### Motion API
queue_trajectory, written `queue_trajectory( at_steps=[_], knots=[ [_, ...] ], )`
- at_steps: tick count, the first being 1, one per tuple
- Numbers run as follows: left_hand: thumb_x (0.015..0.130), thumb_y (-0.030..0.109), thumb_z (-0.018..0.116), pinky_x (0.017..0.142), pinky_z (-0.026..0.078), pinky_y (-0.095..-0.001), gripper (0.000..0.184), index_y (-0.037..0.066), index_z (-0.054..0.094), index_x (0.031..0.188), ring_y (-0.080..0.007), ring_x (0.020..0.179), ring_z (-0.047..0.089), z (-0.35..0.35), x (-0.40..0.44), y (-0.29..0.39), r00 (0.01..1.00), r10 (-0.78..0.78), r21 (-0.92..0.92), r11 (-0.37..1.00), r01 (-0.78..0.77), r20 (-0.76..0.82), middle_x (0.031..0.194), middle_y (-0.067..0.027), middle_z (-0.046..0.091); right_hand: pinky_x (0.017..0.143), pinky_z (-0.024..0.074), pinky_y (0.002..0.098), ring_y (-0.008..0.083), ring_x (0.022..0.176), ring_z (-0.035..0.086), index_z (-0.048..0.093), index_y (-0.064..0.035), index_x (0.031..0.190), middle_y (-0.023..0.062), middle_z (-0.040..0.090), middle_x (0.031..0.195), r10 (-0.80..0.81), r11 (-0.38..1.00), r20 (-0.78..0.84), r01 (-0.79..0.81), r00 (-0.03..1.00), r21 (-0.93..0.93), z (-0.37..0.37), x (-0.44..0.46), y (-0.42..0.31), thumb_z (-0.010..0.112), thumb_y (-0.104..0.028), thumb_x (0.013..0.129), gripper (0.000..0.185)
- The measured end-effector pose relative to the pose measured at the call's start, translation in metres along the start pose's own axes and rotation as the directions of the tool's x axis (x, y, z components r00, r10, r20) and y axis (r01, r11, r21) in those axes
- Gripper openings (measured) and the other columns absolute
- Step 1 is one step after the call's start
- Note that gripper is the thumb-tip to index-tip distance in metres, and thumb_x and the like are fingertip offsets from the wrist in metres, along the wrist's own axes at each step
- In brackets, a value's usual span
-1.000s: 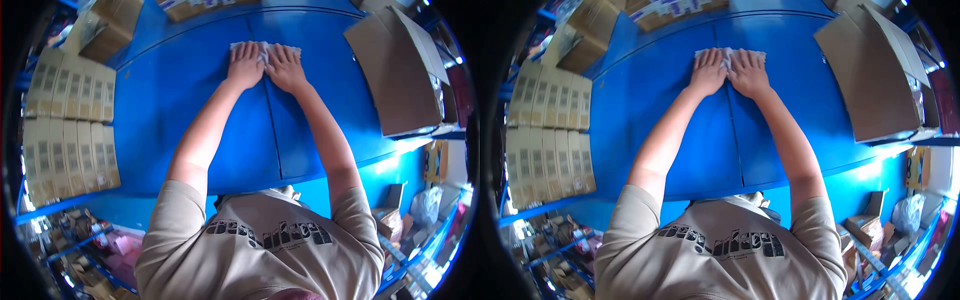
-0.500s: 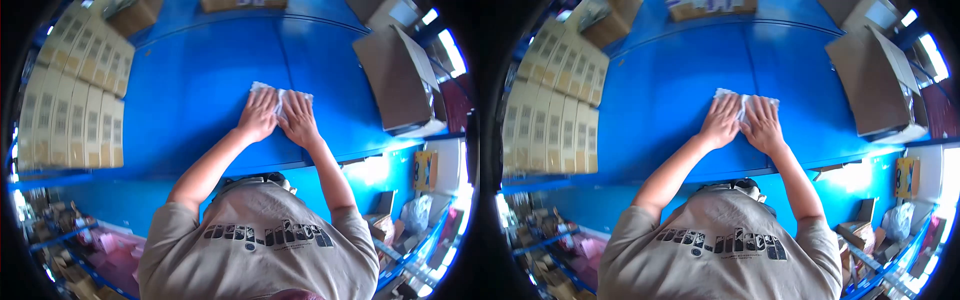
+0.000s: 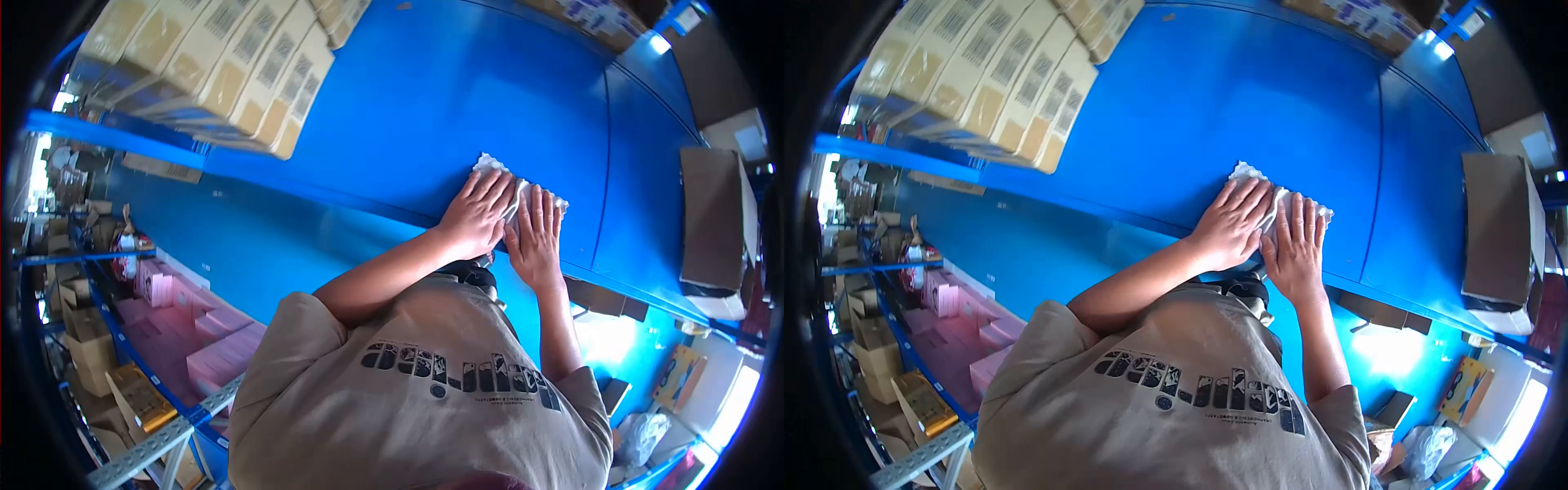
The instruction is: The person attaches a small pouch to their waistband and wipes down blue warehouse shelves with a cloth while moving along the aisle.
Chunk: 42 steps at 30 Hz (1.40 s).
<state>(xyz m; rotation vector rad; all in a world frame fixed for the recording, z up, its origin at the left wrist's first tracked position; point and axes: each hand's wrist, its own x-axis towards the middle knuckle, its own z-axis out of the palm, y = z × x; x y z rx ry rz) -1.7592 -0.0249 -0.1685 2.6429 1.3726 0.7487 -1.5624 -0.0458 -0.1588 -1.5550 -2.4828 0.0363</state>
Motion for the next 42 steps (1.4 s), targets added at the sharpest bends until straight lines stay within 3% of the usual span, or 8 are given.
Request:
queue_trajectory(
  at_steps=[6,11,18,24,29,34,39,42],
  knots=[
    [0.093,0.023,0.058,0.125,0.025,-0.0581,0.064,-0.008,0.052,0.148,-0.0441,0.151,0.039,-0.056,-0.074,-0.059,0.978,-0.193,0.065,0.978,0.198,-0.074,0.16,-0.0272,0.047,0.128,0.0118,0.063,0.0479,0.159,0.021,0.042,-0.0022,0.16,0.0273,0.029,0.17,-0.228,0.963,-0.049,0.233,0.972,0.133,0.027,0.056,-0.087,0.047,-0.045,0.107,0.068],
    [0.093,0.021,0.061,0.124,0.028,-0.0597,0.058,-0.008,0.057,0.143,-0.0455,0.148,0.043,-0.091,-0.136,-0.106,0.926,-0.362,0.17,0.911,0.376,-0.107,0.156,-0.0262,0.051,0.126,0.0119,0.0665,0.0486,0.159,0.02,0.042,-0.003,0.159,0.0254,0.029,0.17,-0.367,0.925,-0.012,0.366,0.93,0.101,0.057,0.1,-0.162,0.046,-0.049,0.107,0.07],
    [0.096,0.011,0.056,0.127,0.022,-0.0615,0.057,-0.008,0.049,0.15,-0.0461,0.151,0.038,-0.101,-0.178,-0.143,0.933,-0.332,0.261,0.897,0.357,-0.136,0.161,-0.0262,0.045,0.127,0.0133,0.0642,0.0466,0.157,0.024,0.042,-0.0031,0.159,0.0229,0.033,0.169,-0.416,0.879,-0.07,0.421,0.907,0.225,0.08,0.126,-0.21,0.04,-0.047,0.109,0.067],
    [0.099,0.017,0.052,0.128,0.016,-0.0617,0.068,-0.007,0.035,0.16,-0.0451,0.157,0.029,-0.084,-0.134,-0.101,0.943,-0.33,0.307,0.902,0.304,0.035,0.168,-0.026,0.034,0.13,0.0114,0.059,0.0409,0.159,0.023,0.042,-0.0042,0.16,0.0174,0.035,0.169,-0.331,0.91,-0.077,0.34,0.941,0.238,0.066,0.087,-0.16,0.04,-0.043,0.11,0.064],
    [0.099,0.022,0.051,0.128,0.013,-0.0614,0.074,-0.006,0.028,0.163,-0.045,0.159,0.023,-0.046,-0.075,-0.036,0.957,-0.234,0.256,0.949,0.186,0.171,0.17,-0.0258,0.028,0.131,0.0114,0.0555,0.0361,0.161,0.022,0.04,-0.0047,0.161,0.0133,0.033,0.171,-0.221,0.958,-0.093,0.233,0.971,0.165,0.04,0.029,-0.078,0.04,-0.042,0.11,0.063],
    [0.098,0.024,0.051,0.128,0.013,-0.0621,0.075,-0.008,0.029,0.162,-0.0456,0.159,0.022,-0.004,-0.024,0.046,0.962,-0.177,0.198,0.971,0.136,0.208,0.17,-0.0271,0.027,0.132,0.0087,0.0539,0.0339,0.162,0.02,0.039,-0.0045,0.162,0.0124,0.032,0.172,-0.131,0.969,-0.045,0.137,0.99,0.207,0.005,-0.029,0.007,0.04,-0.041,0.11,0.064],
    [0.097,0.025,0.052,0.128,0.013,-0.0623,0.076,-0.009,0.029,0.162,-0.0457,0.159,0.021,0.045,0.036,0.132,0.957,-0.115,0.163,0.984,0.073,0.267,0.17,-0.0282,0.026,0.131,0.0142,0.0524,0.0348,0.159,0.029,0.045,-0.0026,0.158,0.0137,0.04,0.168,-0.055,0.978,-0.135,0.08,0.989,0.19,-0.019,-0.088,0.1,0.046,-0.042,0.107,0.065],
    [0.097,0.026,0.052,0.128,0.013,-0.0623,0.077,-0.009,0.029,0.162,-0.0456,0.159,0.021,0.075,0.076,0.18,0.954,-0.032,0.145,0.989,-0.012,0.3,0.17,-0.0286,0.026,0.132,0.0124,0.0522,0.0336,0.16,0.027,0.045,-0.0039,0.159,0.0125,0.038,0.169,0.013,0.976,-0.135,0.017,0.991,0.217,-0.034,-0.125,0.16,0.045,-0.042,0.107,0.064]
  ],
)
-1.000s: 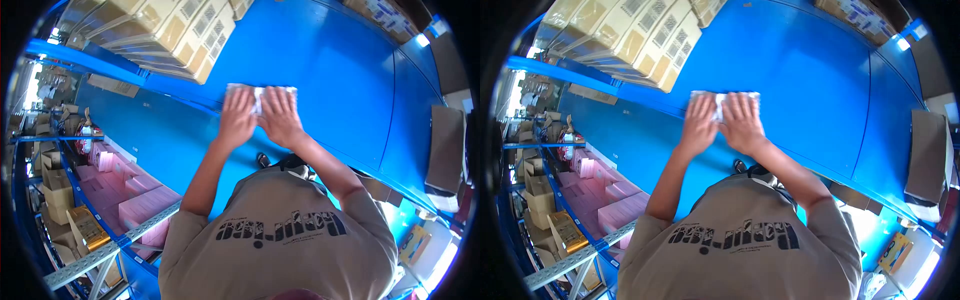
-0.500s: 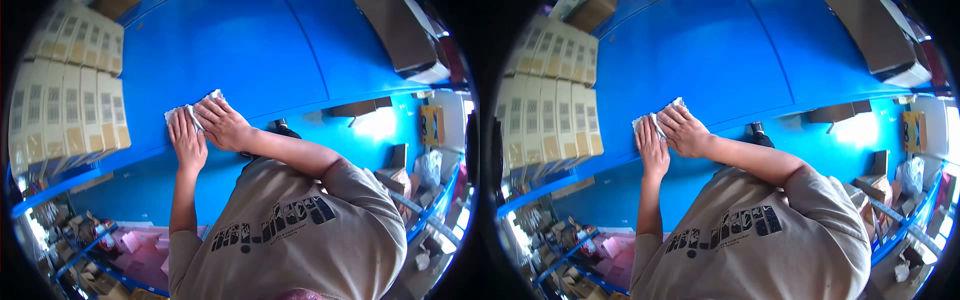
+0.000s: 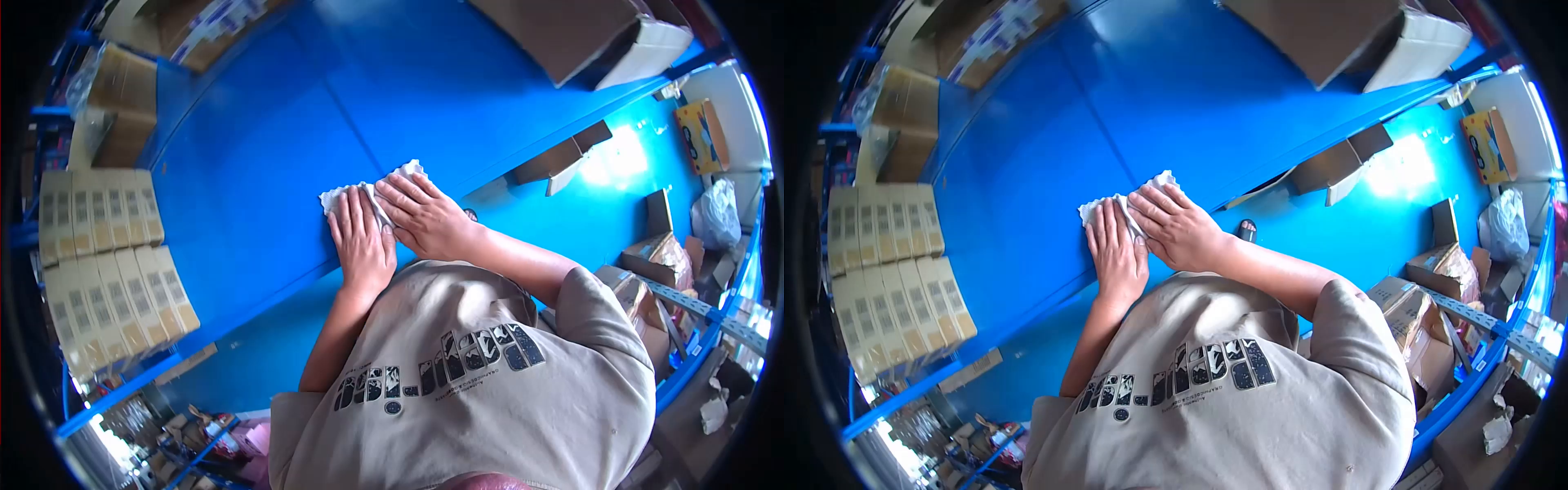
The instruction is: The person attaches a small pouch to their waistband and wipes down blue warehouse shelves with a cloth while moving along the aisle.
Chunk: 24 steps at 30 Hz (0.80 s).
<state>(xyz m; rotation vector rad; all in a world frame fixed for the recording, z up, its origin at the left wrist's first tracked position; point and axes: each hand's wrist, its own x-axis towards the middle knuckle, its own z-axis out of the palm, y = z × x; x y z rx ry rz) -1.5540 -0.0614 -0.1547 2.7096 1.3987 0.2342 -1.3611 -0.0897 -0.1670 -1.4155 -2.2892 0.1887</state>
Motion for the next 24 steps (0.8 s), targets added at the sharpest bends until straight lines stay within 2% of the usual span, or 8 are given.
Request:
queue_trajectory(
  at_steps=[3,12,14,17,20,22,24],
  knots=[
    [0.097,0.026,0.052,0.128,0.012,-0.0624,0.077,-0.009,0.029,0.162,-0.0455,0.159,0.021,0.013,0.04,0.048,0.998,0.066,-0.006,0.998,-0.066,0.024,0.17,-0.0289,0.027,0.133,0.0107,0.0521,0.0323,0.161,0.025,0.044,-0.0051,0.16,0.0113,0.037,0.17,0.054,0.998,0.006,-0.054,0.999,0.024,-0.03,-0.033,0.05,0.045,-0.043,0.108,0.064],
    [0.096,0.03,0.053,0.128,0.011,-0.0633,0.079,-0.009,0.03,0.162,-0.0452,0.16,0.021,0.051,0.155,0.158,0.934,0.358,-0.124,0.927,-0.354,0.014,0.17,-0.0293,0.026,0.133,0.0061,0.0513,0.0309,0.162,0.021,0.041,-0.0135,0.164,0.0089,0.033,0.172,0.322,0.941,-0.017,-0.322,0.947,-0.1,-0.11,-0.109,0.16,0.04,-0.05,0.111,0.064],
    [0.098,0.033,0.051,0.128,0.011,-0.0632,0.078,-0.007,0.032,0.162,-0.0446,0.16,0.02,0.054,0.181,0.183,0.906,0.422,-0.077,0.904,-0.421,0.0,0.17,-0.0282,0.028,0.133,0.0062,0.0511,0.0309,0.162,0.021,0.041,-0.0143,0.164,0.0087,0.033,0.172,0.358,0.923,-0.035,-0.359,0.933,-0.137,-0.123,-0.125,0.183,0.039,-0.05,0.112,0.064],
    [0.1,0.031,0.048,0.128,0.013,-0.0621,0.075,-0.007,0.031,0.162,-0.0444,0.16,0.021,0.068,0.223,0.219,0.885,0.466,-0.121,0.877,-0.465,-0.029,0.171,-0.0279,0.027,0.133,0.0065,0.0506,0.031,0.162,0.02,0.04,-0.0167,0.164,0.0081,0.033,0.172,0.41,0.887,-0.069,-0.415,0.909,-0.202,-0.137,-0.142,0.223,0.036,-0.053,0.112,0.064],
    [0.103,0.034,0.045,0.128,0.015,-0.0621,0.071,-0.006,0.035,0.161,-0.0439,0.159,0.024,0.087,0.26,0.246,0.878,0.477,-0.065,0.876,-0.478,-0.031,0.168,-0.0276,0.033,0.133,0.0078,0.0508,0.031,0.163,0.02,0.04,-0.0174,0.165,0.008,0.034,0.172,0.436,0.857,-0.06,-0.434,0.898,-0.278,-0.15,-0.15,0.258,0.035,-0.053,0.113,0.063],
    [0.104,0.038,0.045,0.128,0.015,-0.0606,0.067,-0.005,0.045,0.155,-0.0437,0.157,0.029,0.09,0.274,0.253,0.879,0.475,-0.037,0.878,-0.477,-0.051,0.163,-0.0274,0.042,0.133,0.0082,0.054,0.0338,0.162,0.02,0.039,-0.0152,0.165,0.0105,0.034,0.171,0.465,0.836,-0.07,-0.464,0.883,-0.294,-0.155,-0.146,0.273,0.034,-0.053,0.113,0.065],
    [0.103,0.037,0.046,0.128,0.015,-0.0602,0.067,-0.005,0.047,0.154,-0.0436,0.157,0.029,0.092,0.282,0.249,0.885,0.456,-0.045,0.886,-0.461,-0.091,0.163,-0.0273,0.043,0.132,0.0084,0.0549,0.0349,0.162,0.02,0.04,-0.0145,0.164,0.0114,0.034,0.171,0.452,0.837,-0.068,-0.449,0.89,-0.314,-0.151,-0.136,0.282,0.034,-0.053,0.113,0.065]
  ],
)
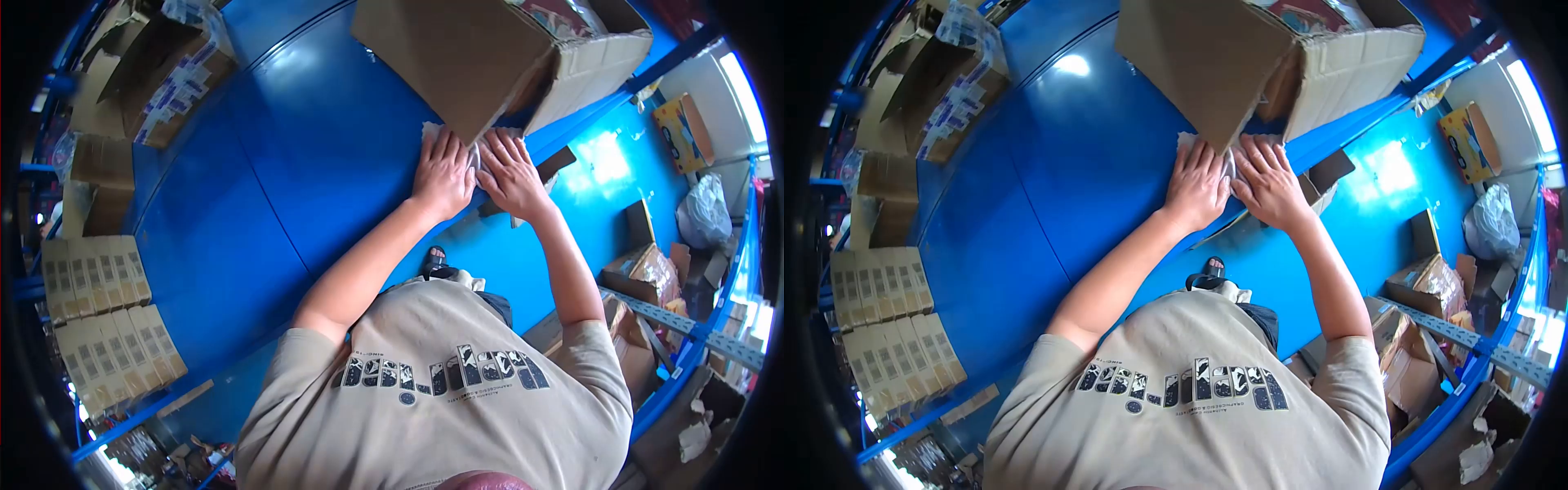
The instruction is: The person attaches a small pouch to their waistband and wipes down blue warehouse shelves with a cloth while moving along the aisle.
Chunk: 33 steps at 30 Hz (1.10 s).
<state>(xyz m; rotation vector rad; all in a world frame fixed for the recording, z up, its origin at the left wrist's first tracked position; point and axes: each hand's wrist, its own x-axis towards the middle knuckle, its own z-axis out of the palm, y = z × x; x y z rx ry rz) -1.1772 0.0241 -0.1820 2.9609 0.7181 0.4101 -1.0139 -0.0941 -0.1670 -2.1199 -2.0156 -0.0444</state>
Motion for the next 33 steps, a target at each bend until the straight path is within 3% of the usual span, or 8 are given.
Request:
queue_trajectory(
  at_steps=[4,10,19,23,28,33],
  knots=[
    [0.102,0.036,0.049,0.128,0.018,-0.0589,0.065,-0.005,0.05,0.152,-0.0431,0.156,0.031,0.001,-0.004,-0.014,0.992,-0.025,-0.047,0.999,0.019,-0.125,0.161,-0.0271,0.046,0.132,0.0089,0.0577,0.0384,0.161,0.02,0.041,-0.0123,0.163,0.0142,0.035,0.171,-0.008,0.997,-0.001,0.008,1.0,-0.078,0.007,0.02,-0.007,0.032,-0.052,0.113,0.065],
    [0.101,0.03,0.051,0.128,0.02,-0.0577,0.067,-0.007,0.042,0.156,-0.0429,0.156,0.032,-0.032,-0.037,-0.034,0.987,-0.144,-0.049,0.989,0.141,-0.075,0.164,-0.0268,0.042,0.131,0.0101,0.0596,0.0418,0.16,0.022,0.042,-0.0089,0.162,0.0169,0.035,0.17,-0.134,0.991,0.034,0.134,0.99,0.019,-0.001,0.041,-0.048,0.037,-0.049,0.112,0.064],
    [0.098,0.028,0.055,0.127,0.022,-0.0576,0.069,-0.009,0.041,0.155,-0.0424,0.156,0.032,-0.08,-0.176,-0.081,0.975,-0.222,-0.101,0.97,0.221,-0.001,0.165,-0.0272,0.038,0.13,0.0126,0.0593,0.0403,0.159,0.026,0.042,-0.0074,0.162,0.0169,0.037,0.169,-0.333,0.926,-0.017,0.331,0.943,0.182,0.011,0.047,-0.165,0.043,-0.047,0.109,0.066],
    [0.1,0.029,0.054,0.128,0.021,-0.0564,0.069,-0.008,0.04,0.157,-0.0409,0.157,0.03,-0.078,-0.175,-0.12,0.965,-0.259,-0.028,0.966,0.258,-0.044,0.166,-0.0256,0.038,0.131,0.0081,0.0573,0.0373,0.162,0.019,0.036,-0.01,0.165,0.014,0.03,0.173,-0.402,0.906,0.027,0.393,0.915,0.159,0.031,0.089,-0.18,0.033,-0.052,0.113,0.067],
    [0.104,0.029,0.048,0.13,0.015,-0.0543,0.067,-0.006,0.036,0.161,-0.0376,0.161,0.023,-0.076,-0.145,-0.193,0.93,-0.367,0.022,0.93,0.367,-0.024,0.171,-0.0217,0.032,0.131,0.0106,0.0579,0.0376,0.161,0.023,0.041,-0.0128,0.163,0.0133,0.033,0.172,-0.403,0.908,-0.047,0.406,0.914,0.106,0.065,0.169,-0.191,0.04,-0.052,0.11,0.067],
    [0.106,0.035,0.044,0.129,0.017,-0.0538,0.065,-0.002,0.041,0.16,-0.0382,0.16,0.025,-0.075,-0.126,-0.27,0.909,-0.411,0.132,0.899,0.417,-0.074,0.169,-0.0201,0.037,0.13,0.0101,0.0572,0.0367,0.162,0.021,0.04,-0.019,0.165,0.0113,0.031,0.173,-0.318,0.941,0.007,0.314,0.948,0.125,0.087,0.25,-0.214,0.035,-0.055,0.11,0.066]
  ],
)
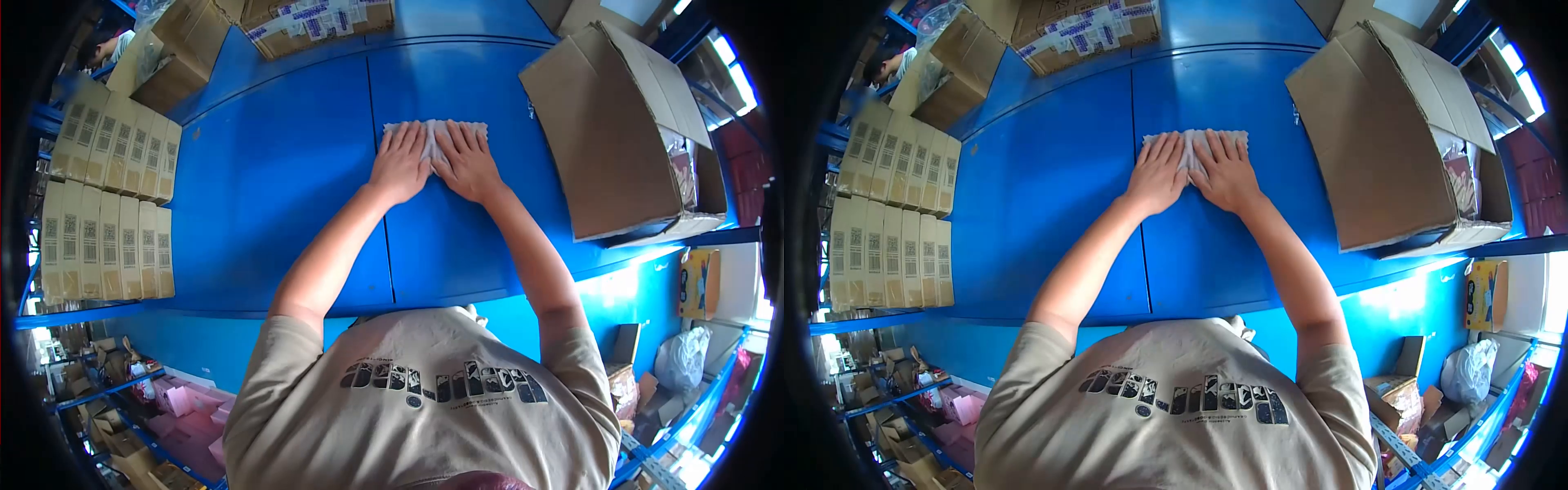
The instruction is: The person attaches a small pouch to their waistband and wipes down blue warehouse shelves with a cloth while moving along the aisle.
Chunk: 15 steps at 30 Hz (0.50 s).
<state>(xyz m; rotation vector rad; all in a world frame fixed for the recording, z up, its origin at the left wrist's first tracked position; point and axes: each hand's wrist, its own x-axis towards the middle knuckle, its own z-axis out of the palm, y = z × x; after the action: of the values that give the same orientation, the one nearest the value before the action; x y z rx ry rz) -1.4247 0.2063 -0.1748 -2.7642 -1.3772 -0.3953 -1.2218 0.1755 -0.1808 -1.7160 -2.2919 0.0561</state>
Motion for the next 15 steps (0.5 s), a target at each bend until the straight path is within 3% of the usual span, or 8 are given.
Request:
queue_trajectory(
  at_steps=[11,15],
  knots=[
    [0.109,0.038,0.036,0.131,0.01,-0.053,0.067,0.0,0.032,0.165,-0.0366,0.163,0.018,0.012,0.102,-0.083,0.981,-0.176,-0.081,0.98,0.183,0.085,0.173,-0.018,0.029,0.129,0.0136,0.0559,0.0329,0.163,0.017,0.034,-0.0229,0.168,0.0081,0.025,0.176,0.021,0.998,0.036,-0.019,0.999,-0.063,0.031,0.137,0.026,0.028,-0.059,0.11,0.068],
    [0.109,0.038,0.035,0.131,0.007,-0.0537,0.068,0.001,0.03,0.166,-0.0359,0.163,0.015,0.014,0.128,-0.101,0.976,-0.167,-0.095,0.979,0.181,0.14,0.174,-0.0172,0.026,0.128,0.0155,0.0576,0.0379,0.16,0.025,0.039,-0.0215,0.165,0.0118,0.032,0.173,0.039,0.999,0.007,-0.039,0.999,-0.033,0.036,0.17,0.037,0.035,-0.055,0.108,0.067]
  ],
)
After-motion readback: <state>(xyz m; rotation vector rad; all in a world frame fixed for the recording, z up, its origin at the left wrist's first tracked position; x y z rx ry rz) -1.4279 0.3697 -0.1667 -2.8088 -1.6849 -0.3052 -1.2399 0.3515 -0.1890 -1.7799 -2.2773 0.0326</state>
